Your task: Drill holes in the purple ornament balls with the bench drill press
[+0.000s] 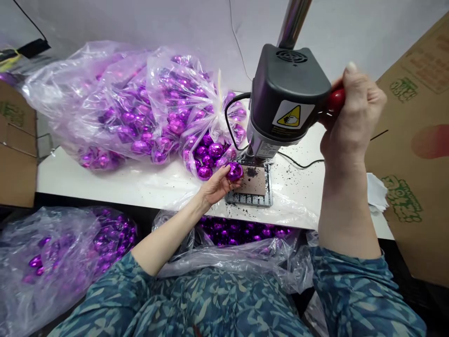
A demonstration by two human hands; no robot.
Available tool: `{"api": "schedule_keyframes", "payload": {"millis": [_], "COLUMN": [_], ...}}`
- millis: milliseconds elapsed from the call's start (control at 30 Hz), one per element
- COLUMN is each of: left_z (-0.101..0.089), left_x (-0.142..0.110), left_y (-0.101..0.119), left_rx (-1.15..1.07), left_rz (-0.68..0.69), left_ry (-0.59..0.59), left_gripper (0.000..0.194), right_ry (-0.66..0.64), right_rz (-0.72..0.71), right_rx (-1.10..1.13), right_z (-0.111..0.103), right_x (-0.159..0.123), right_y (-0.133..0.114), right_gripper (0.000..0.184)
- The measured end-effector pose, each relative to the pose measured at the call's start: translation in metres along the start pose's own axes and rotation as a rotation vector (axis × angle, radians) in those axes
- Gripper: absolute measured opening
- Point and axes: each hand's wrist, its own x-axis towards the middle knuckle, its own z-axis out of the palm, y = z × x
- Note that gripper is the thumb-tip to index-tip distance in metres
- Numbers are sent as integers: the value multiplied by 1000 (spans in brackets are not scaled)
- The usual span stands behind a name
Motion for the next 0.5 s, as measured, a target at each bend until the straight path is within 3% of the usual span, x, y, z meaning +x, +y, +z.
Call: {"api": "schedule_keyframes", "payload": {"millis": [233,500], "left_z": [-19,-14], "left_x": [10,28], "left_y": [-11,-19], "left_rx": [321,513], "left_rz": [209,290], "left_ry": [-4,-26], "left_gripper": [54,60], "right_ry": [-53,-108], "right_rz": [27,197], "right_rx": [54,-6], "right_z": [0,10], "right_x": [8,13], "right_y": [-20,-23], "right_gripper": [32,47]}}
